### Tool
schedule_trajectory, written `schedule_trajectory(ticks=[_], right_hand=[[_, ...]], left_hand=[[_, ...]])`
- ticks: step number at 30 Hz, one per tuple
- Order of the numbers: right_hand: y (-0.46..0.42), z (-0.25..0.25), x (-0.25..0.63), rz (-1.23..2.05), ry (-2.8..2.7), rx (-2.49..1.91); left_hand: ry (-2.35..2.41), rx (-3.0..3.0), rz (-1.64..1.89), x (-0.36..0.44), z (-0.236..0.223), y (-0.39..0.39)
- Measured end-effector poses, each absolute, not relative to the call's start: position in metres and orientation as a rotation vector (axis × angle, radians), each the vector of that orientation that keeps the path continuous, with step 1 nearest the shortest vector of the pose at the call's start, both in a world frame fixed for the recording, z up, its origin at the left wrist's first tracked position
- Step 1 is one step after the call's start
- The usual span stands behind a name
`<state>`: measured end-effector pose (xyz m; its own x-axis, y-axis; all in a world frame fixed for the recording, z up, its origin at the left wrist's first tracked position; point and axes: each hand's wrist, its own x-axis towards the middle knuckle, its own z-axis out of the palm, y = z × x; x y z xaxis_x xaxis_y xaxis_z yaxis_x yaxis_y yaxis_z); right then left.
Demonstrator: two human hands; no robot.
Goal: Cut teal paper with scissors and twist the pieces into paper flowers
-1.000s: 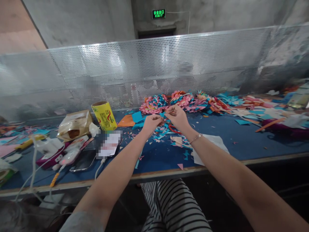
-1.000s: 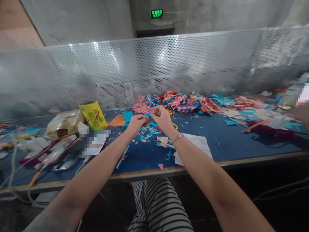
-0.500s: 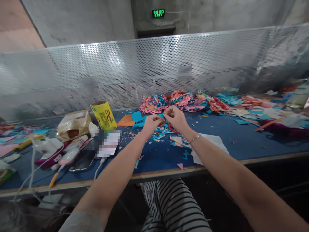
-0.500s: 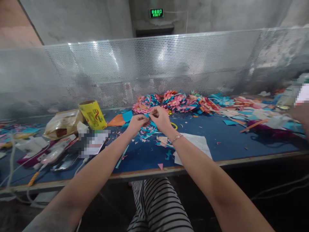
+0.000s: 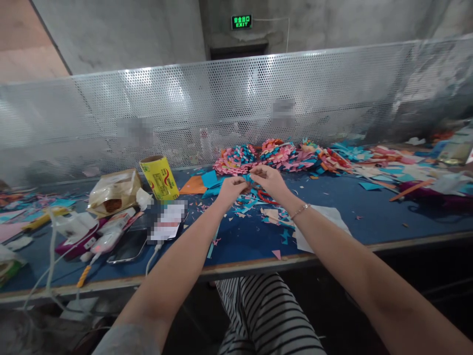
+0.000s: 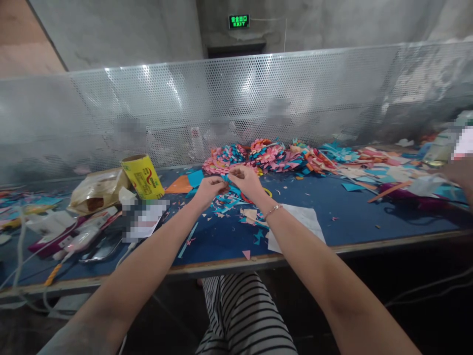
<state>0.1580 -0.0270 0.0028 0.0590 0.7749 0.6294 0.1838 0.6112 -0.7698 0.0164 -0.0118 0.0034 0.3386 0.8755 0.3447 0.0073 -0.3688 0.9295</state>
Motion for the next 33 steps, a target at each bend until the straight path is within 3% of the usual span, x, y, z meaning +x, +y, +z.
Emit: schedule_trajectory(ticks=[15,22,33], right_hand=[[-0.019,-0.004,0.162,0.828,-1.417,-0.878],[-0.021,-0.003,0.159,0.819,-1.444,-0.876],[-0.017,-0.001,0.163,0.740,-1.330,-0.912]], left_hand=[[0.799,1.759,1.161,0.016,0.004,-0.013],[0.918,1.971,1.319,0.012,0.005,-0.009],[0.988,1.768,1.307,0.006,0.007,-0.002]])
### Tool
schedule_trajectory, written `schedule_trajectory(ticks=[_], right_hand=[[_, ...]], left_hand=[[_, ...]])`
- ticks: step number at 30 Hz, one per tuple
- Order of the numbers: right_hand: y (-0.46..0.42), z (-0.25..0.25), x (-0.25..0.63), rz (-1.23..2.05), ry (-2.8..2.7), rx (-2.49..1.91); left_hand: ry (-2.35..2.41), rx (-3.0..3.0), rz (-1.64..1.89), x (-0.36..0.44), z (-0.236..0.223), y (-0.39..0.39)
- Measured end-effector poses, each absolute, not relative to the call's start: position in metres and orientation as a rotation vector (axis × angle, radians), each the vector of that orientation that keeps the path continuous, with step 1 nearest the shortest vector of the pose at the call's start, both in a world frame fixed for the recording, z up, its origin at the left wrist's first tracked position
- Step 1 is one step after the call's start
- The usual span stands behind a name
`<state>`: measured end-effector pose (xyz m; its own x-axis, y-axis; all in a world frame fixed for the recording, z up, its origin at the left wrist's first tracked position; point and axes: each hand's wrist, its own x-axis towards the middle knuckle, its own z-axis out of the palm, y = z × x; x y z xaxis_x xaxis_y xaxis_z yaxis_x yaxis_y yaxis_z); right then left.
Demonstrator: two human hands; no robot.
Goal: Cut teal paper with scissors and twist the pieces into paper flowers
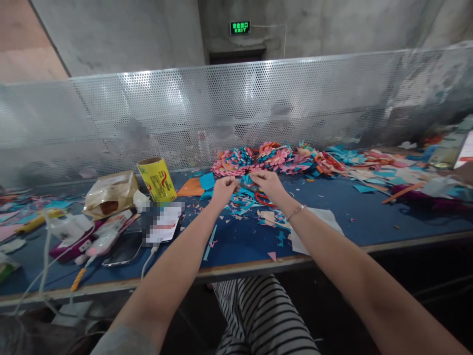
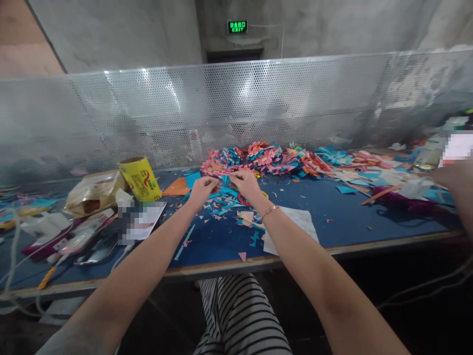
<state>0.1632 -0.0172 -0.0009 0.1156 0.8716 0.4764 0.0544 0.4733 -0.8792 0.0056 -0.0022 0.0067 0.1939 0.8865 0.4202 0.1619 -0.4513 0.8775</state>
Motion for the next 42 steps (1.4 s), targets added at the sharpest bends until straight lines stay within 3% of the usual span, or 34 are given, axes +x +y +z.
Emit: schedule_trajectory(ticks=[4,11,16,25,42], right_hand=[[-0.012,-0.002,0.171,0.644,-1.267,-0.919],[-0.007,-0.006,0.177,0.519,-1.379,-0.961],[-0.015,-0.001,0.172,0.614,-1.414,-0.946],[-0.016,-0.004,0.164,0.719,-1.484,-0.907],[-0.020,-0.002,0.155,0.703,-1.415,-0.964]], left_hand=[[1.275,2.059,1.287,-0.003,0.007,-0.001],[1.386,2.514,0.877,0.000,0.005,-0.006],[1.365,2.260,1.077,0.004,0.000,0.001],[0.781,1.646,1.214,0.013,-0.002,0.000],[0.833,1.704,1.334,0.016,-0.002,-0.001]])
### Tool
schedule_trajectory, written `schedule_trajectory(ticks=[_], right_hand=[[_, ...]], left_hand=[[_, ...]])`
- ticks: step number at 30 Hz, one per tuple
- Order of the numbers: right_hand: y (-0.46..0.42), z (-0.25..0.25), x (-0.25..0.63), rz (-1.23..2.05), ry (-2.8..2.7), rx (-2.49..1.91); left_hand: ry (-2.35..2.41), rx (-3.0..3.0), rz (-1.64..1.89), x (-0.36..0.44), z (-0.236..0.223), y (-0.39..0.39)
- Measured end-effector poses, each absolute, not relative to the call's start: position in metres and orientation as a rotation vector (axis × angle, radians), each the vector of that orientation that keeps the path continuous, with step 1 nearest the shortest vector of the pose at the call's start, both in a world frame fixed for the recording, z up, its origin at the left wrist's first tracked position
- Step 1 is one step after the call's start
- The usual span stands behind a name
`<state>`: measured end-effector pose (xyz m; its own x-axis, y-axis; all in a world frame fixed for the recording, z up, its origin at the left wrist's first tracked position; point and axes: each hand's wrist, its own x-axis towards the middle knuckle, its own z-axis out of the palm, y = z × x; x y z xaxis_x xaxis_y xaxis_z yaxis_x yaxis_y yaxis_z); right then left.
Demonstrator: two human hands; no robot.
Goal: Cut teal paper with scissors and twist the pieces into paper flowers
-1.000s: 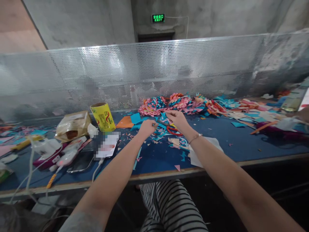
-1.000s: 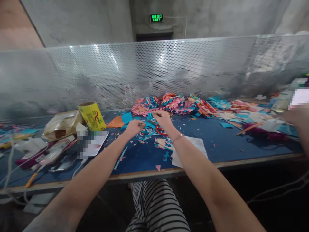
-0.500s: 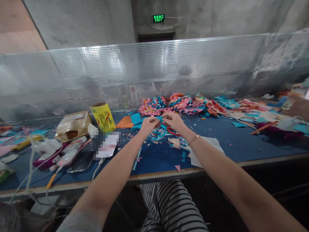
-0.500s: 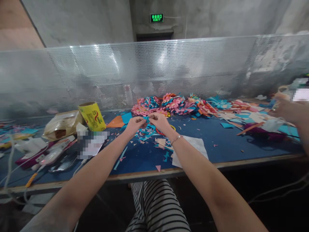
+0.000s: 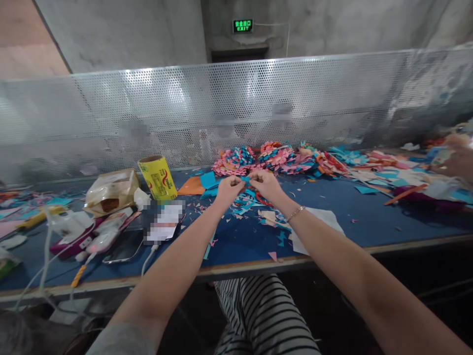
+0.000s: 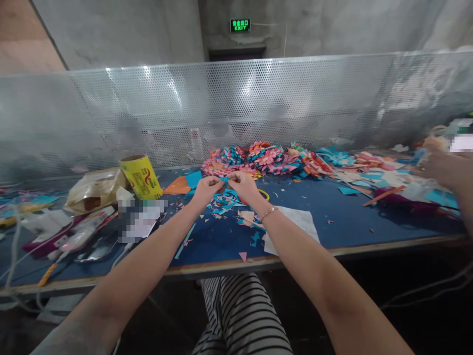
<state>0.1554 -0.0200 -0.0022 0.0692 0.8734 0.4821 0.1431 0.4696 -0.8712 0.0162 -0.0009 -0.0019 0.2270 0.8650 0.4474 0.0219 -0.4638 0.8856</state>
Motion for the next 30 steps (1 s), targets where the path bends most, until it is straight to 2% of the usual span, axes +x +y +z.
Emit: schedule_trajectory(ticks=[10,19,30], right_hand=[[-0.023,-0.001,0.155,0.706,-1.424,-0.940],[-0.026,0.000,0.158,0.615,-1.556,-1.002],[-0.024,0.000,0.159,0.566,-1.569,-1.011]], left_hand=[[0.790,1.678,1.315,0.015,-0.002,0.000],[0.850,1.904,1.301,0.015,0.002,-0.006],[0.917,1.751,1.055,0.017,0.006,-0.013]])
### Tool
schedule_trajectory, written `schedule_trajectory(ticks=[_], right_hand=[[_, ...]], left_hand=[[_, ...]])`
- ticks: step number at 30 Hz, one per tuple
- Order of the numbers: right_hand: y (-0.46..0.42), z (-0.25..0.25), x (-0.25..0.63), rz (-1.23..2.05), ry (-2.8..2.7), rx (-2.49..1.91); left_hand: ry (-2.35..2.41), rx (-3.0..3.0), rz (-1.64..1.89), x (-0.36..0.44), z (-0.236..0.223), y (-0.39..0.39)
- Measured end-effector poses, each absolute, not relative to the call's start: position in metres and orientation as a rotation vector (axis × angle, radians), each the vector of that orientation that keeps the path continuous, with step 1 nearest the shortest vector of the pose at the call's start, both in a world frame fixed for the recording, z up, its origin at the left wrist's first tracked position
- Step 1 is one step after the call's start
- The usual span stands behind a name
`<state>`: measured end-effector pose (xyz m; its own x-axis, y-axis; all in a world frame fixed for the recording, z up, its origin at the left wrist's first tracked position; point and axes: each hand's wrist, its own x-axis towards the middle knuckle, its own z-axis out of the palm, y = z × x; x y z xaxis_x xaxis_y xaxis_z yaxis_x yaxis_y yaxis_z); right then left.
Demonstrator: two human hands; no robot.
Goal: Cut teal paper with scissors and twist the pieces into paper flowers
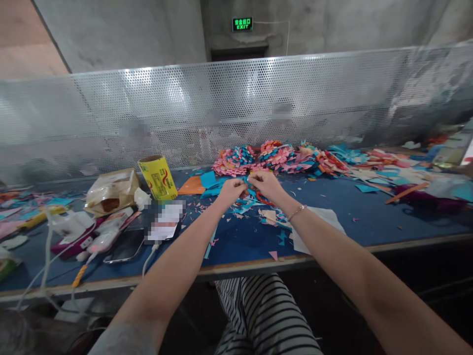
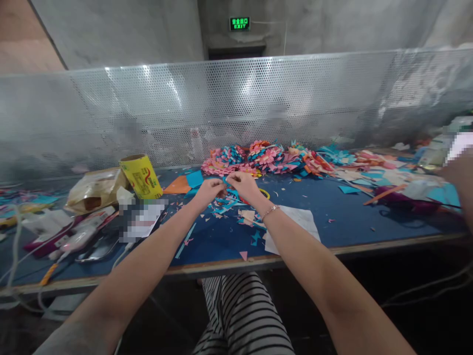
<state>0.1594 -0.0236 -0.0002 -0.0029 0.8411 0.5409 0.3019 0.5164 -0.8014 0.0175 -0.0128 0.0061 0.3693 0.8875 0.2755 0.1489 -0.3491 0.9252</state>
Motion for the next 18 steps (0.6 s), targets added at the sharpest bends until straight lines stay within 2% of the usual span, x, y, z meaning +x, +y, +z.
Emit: schedule_trajectory(ticks=[18], right_hand=[[-0.0279,0.0034,0.1591,0.653,-1.532,-0.941]], left_hand=[[0.796,1.803,1.135,0.0151,0.0030,-0.0108]])
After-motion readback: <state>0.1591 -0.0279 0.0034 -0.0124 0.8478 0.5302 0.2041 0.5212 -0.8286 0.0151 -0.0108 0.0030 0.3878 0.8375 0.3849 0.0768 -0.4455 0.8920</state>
